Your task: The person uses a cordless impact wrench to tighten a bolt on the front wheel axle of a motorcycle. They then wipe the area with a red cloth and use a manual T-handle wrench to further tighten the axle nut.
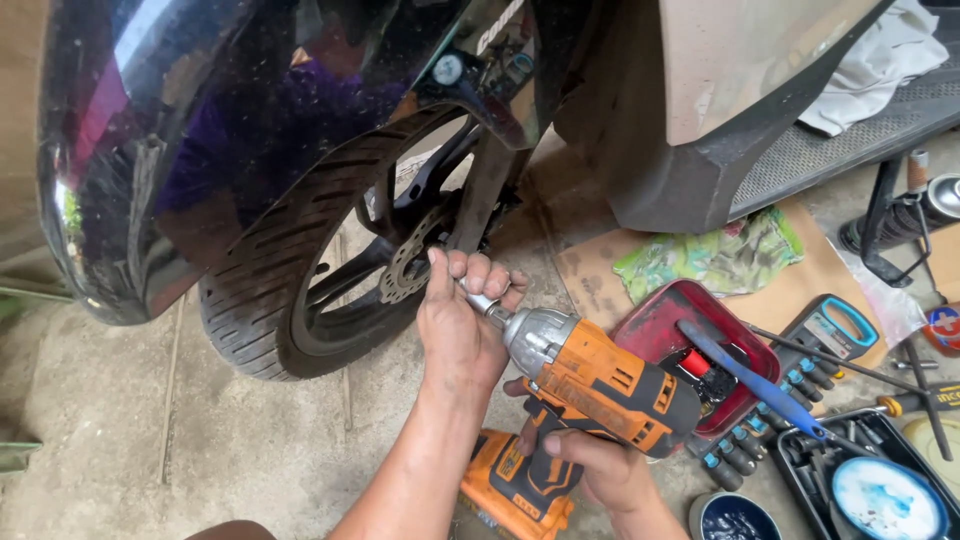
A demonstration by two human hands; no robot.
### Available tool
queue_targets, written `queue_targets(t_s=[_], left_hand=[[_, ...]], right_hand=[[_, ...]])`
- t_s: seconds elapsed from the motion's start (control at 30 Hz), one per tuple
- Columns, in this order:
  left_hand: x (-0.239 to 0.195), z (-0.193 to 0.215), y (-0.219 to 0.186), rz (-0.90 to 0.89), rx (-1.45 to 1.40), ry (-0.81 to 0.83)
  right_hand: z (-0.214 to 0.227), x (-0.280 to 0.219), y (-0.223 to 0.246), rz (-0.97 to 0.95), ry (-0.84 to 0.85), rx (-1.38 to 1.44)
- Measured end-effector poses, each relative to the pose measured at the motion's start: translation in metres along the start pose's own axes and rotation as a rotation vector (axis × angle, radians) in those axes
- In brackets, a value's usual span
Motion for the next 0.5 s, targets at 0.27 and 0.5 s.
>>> queue_targets(t_s=[0.27,0.5], left_hand=[[-0.008,-0.011,0.004,0.004,-0.060,0.067],[-0.006,0.001,0.019,-0.118,0.137,0.044]], right_hand=[[-0.016,-0.006,-0.001,-0.142,-0.078,0.184],[-0.007,-0.007,0.000,-0.072,-0.108,-0.006]])
Point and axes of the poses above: each hand's wrist, its own x-axis towards the middle knuckle, its own z-axis out of the back of the hand, y = z × x, the point moved 5 cm from there along x, towards the middle knuckle, and after that the axes turned 9 degrees about -y, right-handed, at the moved point
